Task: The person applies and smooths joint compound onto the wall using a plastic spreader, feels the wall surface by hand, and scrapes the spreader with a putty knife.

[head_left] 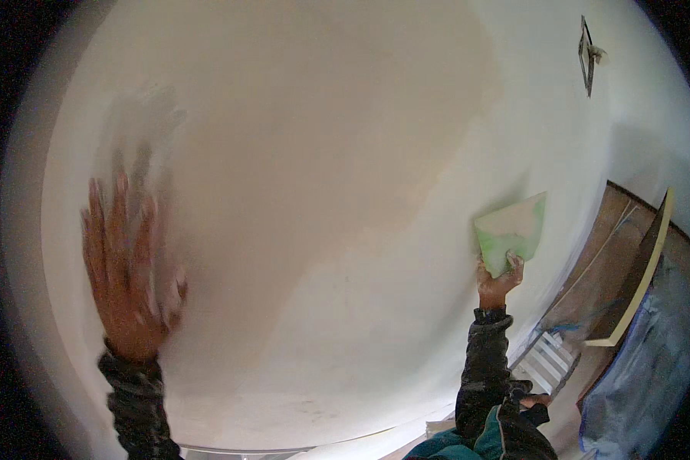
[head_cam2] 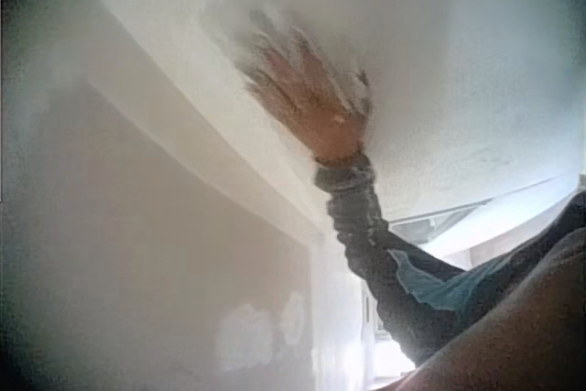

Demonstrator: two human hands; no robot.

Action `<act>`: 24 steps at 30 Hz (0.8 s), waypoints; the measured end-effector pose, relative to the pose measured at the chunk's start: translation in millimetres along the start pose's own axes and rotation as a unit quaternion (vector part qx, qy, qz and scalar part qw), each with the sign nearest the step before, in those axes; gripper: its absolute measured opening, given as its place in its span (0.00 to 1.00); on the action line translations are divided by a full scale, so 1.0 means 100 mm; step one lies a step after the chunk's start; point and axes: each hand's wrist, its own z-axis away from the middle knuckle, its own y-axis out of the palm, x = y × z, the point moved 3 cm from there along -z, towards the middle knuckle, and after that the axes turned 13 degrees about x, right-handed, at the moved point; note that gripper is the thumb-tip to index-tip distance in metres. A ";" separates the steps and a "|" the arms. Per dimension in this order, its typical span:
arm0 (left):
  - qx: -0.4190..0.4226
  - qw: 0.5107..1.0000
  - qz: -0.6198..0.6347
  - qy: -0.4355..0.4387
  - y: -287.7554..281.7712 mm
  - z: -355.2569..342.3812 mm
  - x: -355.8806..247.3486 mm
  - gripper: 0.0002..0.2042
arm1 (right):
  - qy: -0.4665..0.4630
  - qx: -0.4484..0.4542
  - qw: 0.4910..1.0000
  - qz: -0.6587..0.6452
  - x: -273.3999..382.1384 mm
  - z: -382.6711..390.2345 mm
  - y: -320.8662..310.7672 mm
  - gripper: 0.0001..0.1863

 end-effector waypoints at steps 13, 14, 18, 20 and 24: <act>-0.023 0.992 0.060 0.105 -0.13 -1.00 -0.03 0.39 | 0.087 -0.035 0.980 -0.176 0.14 0.05 0.30 0.21; -0.030 0.989 0.067 0.126 -0.13 -1.03 -0.08 0.39 | 0.076 -0.030 0.983 -0.167 0.16 0.05 0.31 0.20; -0.049 0.977 0.088 0.187 -0.09 -1.16 -0.23 0.39 | 0.084 -0.057 0.985 -0.142 0.21 0.11 0.37 0.16; -0.056 0.974 0.093 0.198 -0.08 -1.21 -0.31 0.39 | 0.075 -0.059 0.983 -0.155 0.21 0.11 0.41 0.14; -0.084 0.959 0.134 0.237 -0.01 -1.35 -0.57 0.37 | -0.162 0.014 0.952 0.260 -0.07 -0.03 -0.08 0.13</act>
